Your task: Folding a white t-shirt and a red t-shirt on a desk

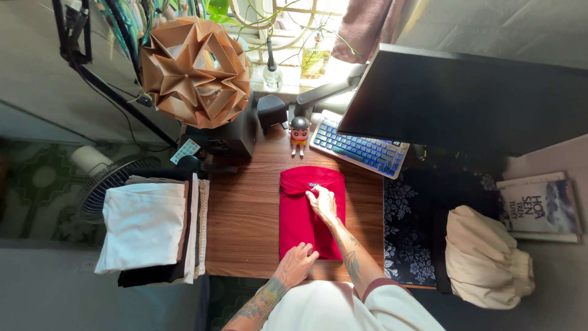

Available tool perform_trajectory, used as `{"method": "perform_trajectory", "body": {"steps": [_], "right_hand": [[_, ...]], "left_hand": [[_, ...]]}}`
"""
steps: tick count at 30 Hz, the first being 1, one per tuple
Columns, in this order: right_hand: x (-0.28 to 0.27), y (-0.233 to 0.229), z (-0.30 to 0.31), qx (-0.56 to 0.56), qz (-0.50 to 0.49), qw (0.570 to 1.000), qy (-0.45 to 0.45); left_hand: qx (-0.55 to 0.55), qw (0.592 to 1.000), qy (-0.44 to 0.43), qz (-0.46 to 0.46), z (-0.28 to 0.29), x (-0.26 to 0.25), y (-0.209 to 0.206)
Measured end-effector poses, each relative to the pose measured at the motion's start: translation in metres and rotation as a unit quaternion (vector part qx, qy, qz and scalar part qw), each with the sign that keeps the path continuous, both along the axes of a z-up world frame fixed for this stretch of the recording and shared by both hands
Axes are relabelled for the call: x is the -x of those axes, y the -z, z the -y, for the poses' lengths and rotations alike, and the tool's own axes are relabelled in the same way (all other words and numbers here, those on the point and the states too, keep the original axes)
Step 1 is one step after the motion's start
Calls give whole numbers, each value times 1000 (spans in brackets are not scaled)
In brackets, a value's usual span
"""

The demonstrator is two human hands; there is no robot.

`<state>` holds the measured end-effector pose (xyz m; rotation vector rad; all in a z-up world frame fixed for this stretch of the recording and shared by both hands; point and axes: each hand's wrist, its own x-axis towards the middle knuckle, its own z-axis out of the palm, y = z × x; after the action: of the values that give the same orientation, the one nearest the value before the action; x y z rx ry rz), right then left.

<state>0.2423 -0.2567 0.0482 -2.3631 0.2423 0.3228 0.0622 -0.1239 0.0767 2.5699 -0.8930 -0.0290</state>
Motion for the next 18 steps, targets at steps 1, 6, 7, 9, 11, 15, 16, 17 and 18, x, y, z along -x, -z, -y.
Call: {"method": "perform_trajectory", "body": {"steps": [1,6,7,9,11,15,16,17,18], "right_hand": [[-2,-4,1,-4,9,1000,-13],[4,14,6,-30,130,991,-12],[6,26,8,-20,203,979,-26],[24,5,3,-30,224,972,-63],[45,-10,0,-38,245,964,-97],[98,-10,3,-17,160,954,-251],[112,-6,4,5,157,937,-311],[120,-10,5,8,156,939,-305],[127,-14,5,18,104,929,-354]], "left_hand": [[6,1000,5,-6,1,-1,2],[81,994,-23,-72,-7,-5,-13],[116,985,-52,-115,-9,-7,-18],[160,972,-124,-123,-17,-20,-8],[203,951,-193,-133,-28,-37,7],[255,903,-324,-123,-54,-82,45],[259,884,-367,-132,-59,-94,54],[260,885,-361,-134,-64,-108,64],[259,847,-426,-183,-69,-123,74]]}}
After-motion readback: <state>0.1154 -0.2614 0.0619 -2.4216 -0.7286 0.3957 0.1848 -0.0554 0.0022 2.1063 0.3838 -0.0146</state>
